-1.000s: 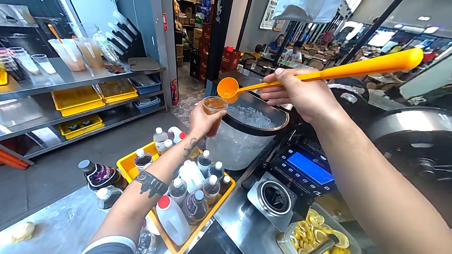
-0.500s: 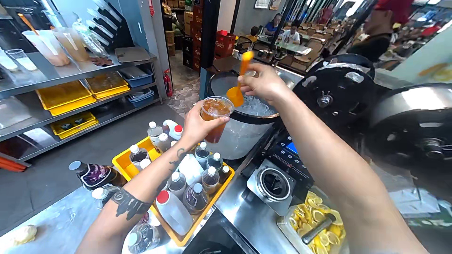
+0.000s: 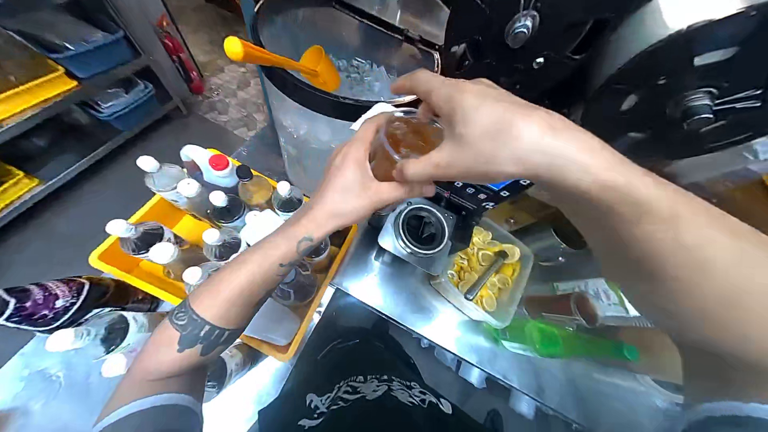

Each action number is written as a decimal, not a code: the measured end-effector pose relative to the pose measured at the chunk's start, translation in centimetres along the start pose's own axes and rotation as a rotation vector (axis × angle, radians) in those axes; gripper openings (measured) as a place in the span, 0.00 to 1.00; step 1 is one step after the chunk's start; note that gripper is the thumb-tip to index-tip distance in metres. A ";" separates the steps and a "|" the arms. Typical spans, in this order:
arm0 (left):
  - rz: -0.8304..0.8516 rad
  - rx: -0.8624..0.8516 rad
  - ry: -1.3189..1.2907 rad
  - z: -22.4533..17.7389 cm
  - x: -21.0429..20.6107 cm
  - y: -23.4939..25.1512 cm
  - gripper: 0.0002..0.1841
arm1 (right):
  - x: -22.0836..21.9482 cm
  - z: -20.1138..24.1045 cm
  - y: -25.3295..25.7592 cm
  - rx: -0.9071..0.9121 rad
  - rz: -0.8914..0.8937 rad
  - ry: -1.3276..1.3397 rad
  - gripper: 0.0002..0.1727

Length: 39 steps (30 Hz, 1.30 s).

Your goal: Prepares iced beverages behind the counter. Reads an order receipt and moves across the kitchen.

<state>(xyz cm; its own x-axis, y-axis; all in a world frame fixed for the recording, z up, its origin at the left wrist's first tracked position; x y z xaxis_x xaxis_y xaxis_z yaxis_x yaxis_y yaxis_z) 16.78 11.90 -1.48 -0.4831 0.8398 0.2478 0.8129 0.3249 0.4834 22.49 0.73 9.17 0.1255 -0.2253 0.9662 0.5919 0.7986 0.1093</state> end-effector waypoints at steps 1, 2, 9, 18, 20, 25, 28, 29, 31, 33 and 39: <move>0.077 -0.001 -0.003 0.2 -0.4 -0.1 0.56 | 0.1 -1.1 -0.9 -0.021 -0.010 -0.006 0.52; 0.142 0.007 -0.023 0.5 -0.6 -0.4 0.58 | 0.1 -2.2 -1.9 -0.053 -0.013 0.001 0.52; 0.316 0.264 -0.552 3.3 -0.3 -2.9 0.34 | -3.9 -10.2 -7.1 -0.192 -0.071 0.041 0.56; 0.301 0.361 -0.743 0.6 -0.4 -5.3 0.49 | -13.2 -13.7 -9.3 -0.303 -0.040 0.053 0.56; 0.314 0.400 -0.794 0.5 -0.6 -5.8 0.50 | -15.6 -14.4 -9.3 -0.339 -0.016 0.069 0.56; 0.306 0.457 -0.819 0.0 -0.5 -6.2 0.50 | -19.6 -16.0 -9.6 -0.346 -0.022 0.113 0.54; 0.299 0.510 -0.843 -0.1 -0.6 -6.3 0.51 | -19.4 -15.7 -10.0 -0.335 -0.003 0.152 0.59; 0.305 0.523 -0.849 -0.1 -0.7 -6.3 0.51 | -19.3 -15.5 -10.2 -0.329 -0.011 0.157 0.60; 0.329 0.541 -0.870 0.0 -0.9 -6.3 0.52 | -19.1 -15.0 -10.9 -0.327 -0.057 0.159 0.64; 0.352 0.552 -0.881 0.1 -1.2 -6.3 0.52 | -18.5 -14.6 -11.8 -0.334 -0.127 0.178 0.64; 0.407 0.589 -0.903 0.0 -3.4 -6.2 0.50 | -16.0 -12.6 -16.0 -0.337 -0.351 0.411 0.52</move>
<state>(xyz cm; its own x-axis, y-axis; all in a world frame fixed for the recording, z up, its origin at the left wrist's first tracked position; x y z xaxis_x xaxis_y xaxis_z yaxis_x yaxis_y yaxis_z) 13.41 7.10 -5.33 0.0661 0.8570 -0.5111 0.9958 -0.0891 -0.0206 21.03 -15.52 -11.02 0.1340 -0.6911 0.7102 0.8628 0.4340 0.2595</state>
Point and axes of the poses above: each hand's wrist, its own y-axis towards the middle knuckle, its own x-axis out of the back of the hand, z = x × y, the point moved 6 cm from there along y, towards the middle knuckle, and after that the axes turned 11 degrees about -z, right-handed, at the moved point
